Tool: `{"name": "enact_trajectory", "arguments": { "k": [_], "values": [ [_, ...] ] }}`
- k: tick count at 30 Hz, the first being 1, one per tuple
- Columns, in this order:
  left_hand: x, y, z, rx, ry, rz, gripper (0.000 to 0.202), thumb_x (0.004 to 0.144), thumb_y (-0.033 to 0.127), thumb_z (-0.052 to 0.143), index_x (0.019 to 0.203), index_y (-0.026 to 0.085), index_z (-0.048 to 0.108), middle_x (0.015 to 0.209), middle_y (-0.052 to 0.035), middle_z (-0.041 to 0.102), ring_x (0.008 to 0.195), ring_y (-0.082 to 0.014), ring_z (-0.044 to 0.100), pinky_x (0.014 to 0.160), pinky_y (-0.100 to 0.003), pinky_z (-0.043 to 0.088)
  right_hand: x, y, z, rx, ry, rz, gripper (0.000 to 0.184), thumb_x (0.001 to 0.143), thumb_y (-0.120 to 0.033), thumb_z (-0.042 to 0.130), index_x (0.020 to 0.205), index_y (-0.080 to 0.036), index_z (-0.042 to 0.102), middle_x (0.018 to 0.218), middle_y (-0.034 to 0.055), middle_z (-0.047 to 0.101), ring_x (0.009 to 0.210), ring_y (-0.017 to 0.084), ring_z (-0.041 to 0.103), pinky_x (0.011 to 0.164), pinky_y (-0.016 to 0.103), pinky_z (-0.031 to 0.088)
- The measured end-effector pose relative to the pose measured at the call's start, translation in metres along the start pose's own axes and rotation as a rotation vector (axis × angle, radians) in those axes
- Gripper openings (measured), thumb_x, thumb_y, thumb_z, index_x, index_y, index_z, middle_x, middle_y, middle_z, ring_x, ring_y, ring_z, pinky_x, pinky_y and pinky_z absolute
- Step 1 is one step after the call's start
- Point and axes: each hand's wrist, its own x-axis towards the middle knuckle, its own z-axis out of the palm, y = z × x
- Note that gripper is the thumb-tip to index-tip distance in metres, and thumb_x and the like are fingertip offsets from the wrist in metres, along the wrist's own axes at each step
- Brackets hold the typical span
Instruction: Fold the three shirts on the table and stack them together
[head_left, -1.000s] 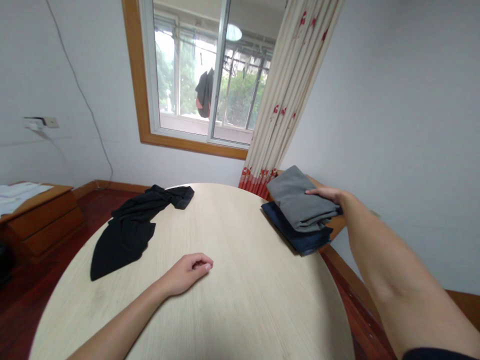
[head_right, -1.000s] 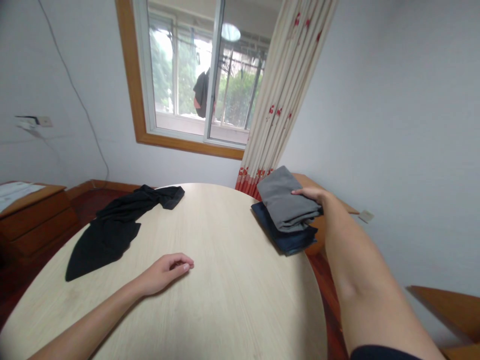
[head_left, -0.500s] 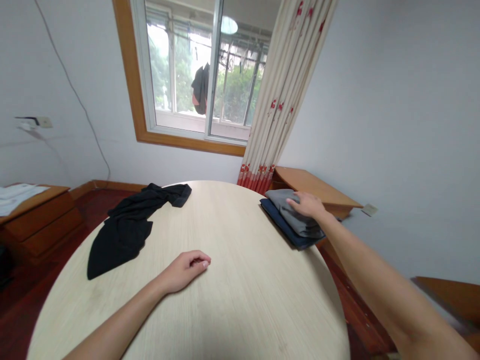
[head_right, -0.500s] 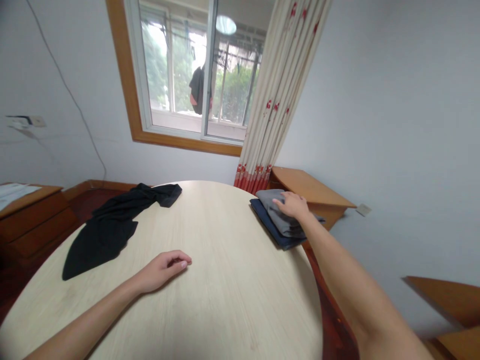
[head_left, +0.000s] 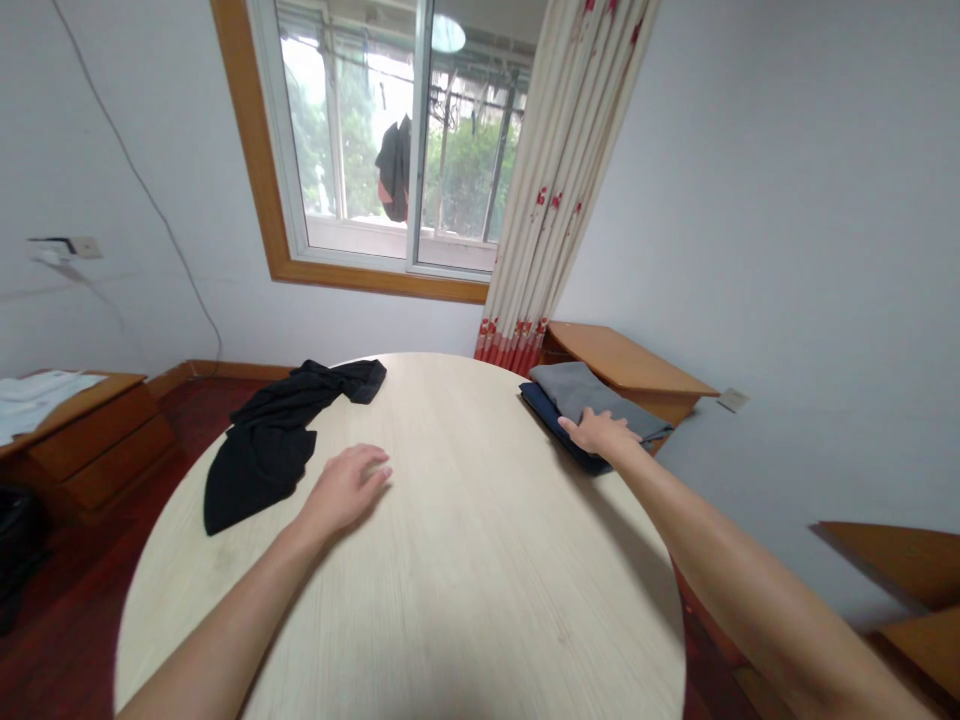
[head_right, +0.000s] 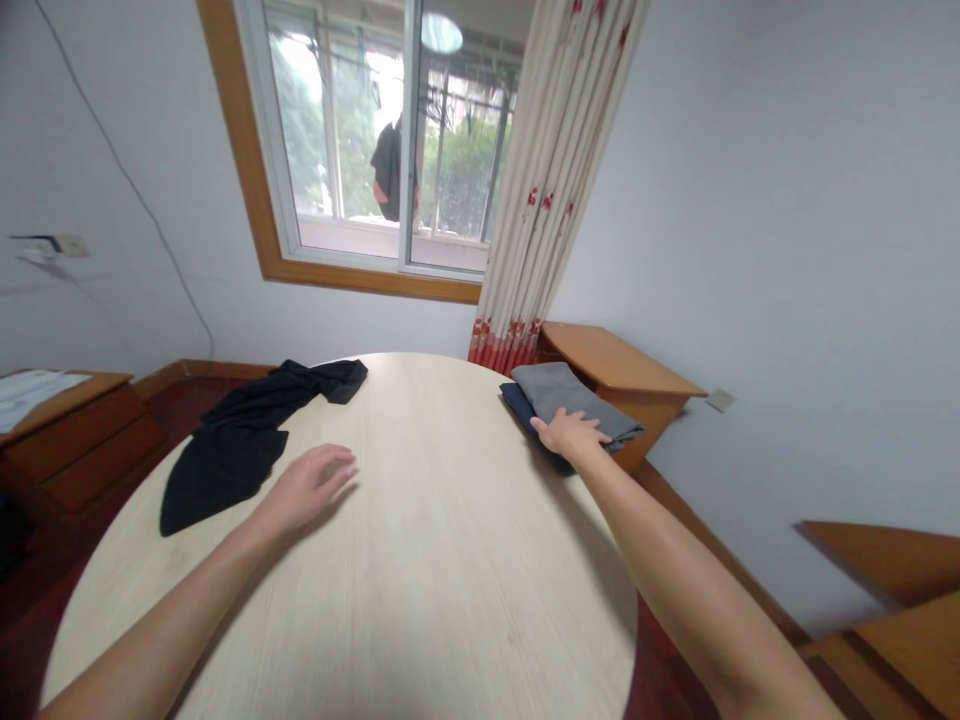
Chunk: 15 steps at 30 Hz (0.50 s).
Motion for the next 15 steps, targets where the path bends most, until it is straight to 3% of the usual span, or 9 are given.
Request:
{"name": "enact_trajectory", "arguments": {
  "k": [1,3,5,7,10,15],
  "values": [
    [0.002,-0.01,-0.01,0.128,0.074,-0.084,0.04,0.089,0.044,0.05,0.111,0.017,0.069,0.128,-0.0161,0.063,0.123,-0.0318,0.055,0.109,-0.047,0.037,-0.015,-0.007,0.0,0.017,0.041,0.021,0.074,0.095,-0.064,0.036,0.145,-0.011,0.046,0.149,0.0312,0.039,0.135,0.053,0.037,0.093,0.072,0.036],
    [0.002,-0.031,-0.029,0.359,0.177,-0.311,0.05,0.087,0.046,0.052,0.123,0.015,0.065,0.144,-0.0209,0.05,0.135,-0.0384,0.043,0.112,-0.058,0.028,-0.047,-0.024,0.003,0.044,0.145,-0.123,0.068,0.095,-0.059,0.041,0.141,-0.01,0.048,0.143,0.0311,0.045,0.128,0.05,0.046,0.091,0.066,0.043],
    [-0.001,-0.048,-0.045,0.494,0.187,-0.528,0.064,0.084,0.055,0.055,0.135,0.014,0.057,0.152,-0.0242,0.039,0.14,-0.044,0.033,0.11,-0.067,0.023,-0.078,-0.044,0.009,0.098,0.148,-0.374,0.062,0.095,-0.056,0.044,0.136,-0.011,0.052,0.133,0.027,0.056,0.118,0.042,0.057,0.091,0.056,0.047],
    [-0.005,-0.058,-0.056,0.538,0.126,-0.667,0.075,0.082,0.061,0.057,0.141,0.016,0.051,0.152,-0.0254,0.037,0.139,-0.047,0.032,0.107,-0.069,0.025,-0.103,-0.065,0.016,0.165,0.091,-0.546,0.059,0.094,-0.055,0.046,0.133,-0.012,0.055,0.125,0.0233,0.062,0.112,0.036,0.062,0.091,0.047,0.048],
    [-0.009,-0.062,-0.062,0.575,0.06,-0.691,0.062,0.086,0.054,0.055,0.138,0.02,0.055,0.144,-0.0227,0.047,0.13,-0.0459,0.042,0.101,-0.061,0.037,-0.126,-0.091,0.028,0.241,0.03,-0.639,0.055,0.093,-0.053,0.05,0.13,-0.013,0.058,0.122,0.0196,0.066,0.111,0.032,0.063,0.09,0.039,0.047],
    [-0.005,-0.05,-0.054,0.599,0.063,-0.531,0.037,0.089,0.032,0.049,0.119,0.018,0.066,0.126,-0.018,0.06,0.115,-0.0394,0.053,0.088,-0.047,0.048,-0.137,-0.103,0.055,0.422,0.067,-0.678,0.044,0.093,-0.043,0.053,0.124,-0.014,0.062,0.12,0.0146,0.069,0.111,0.026,0.063,0.092,0.034,0.046]
  ]
}}
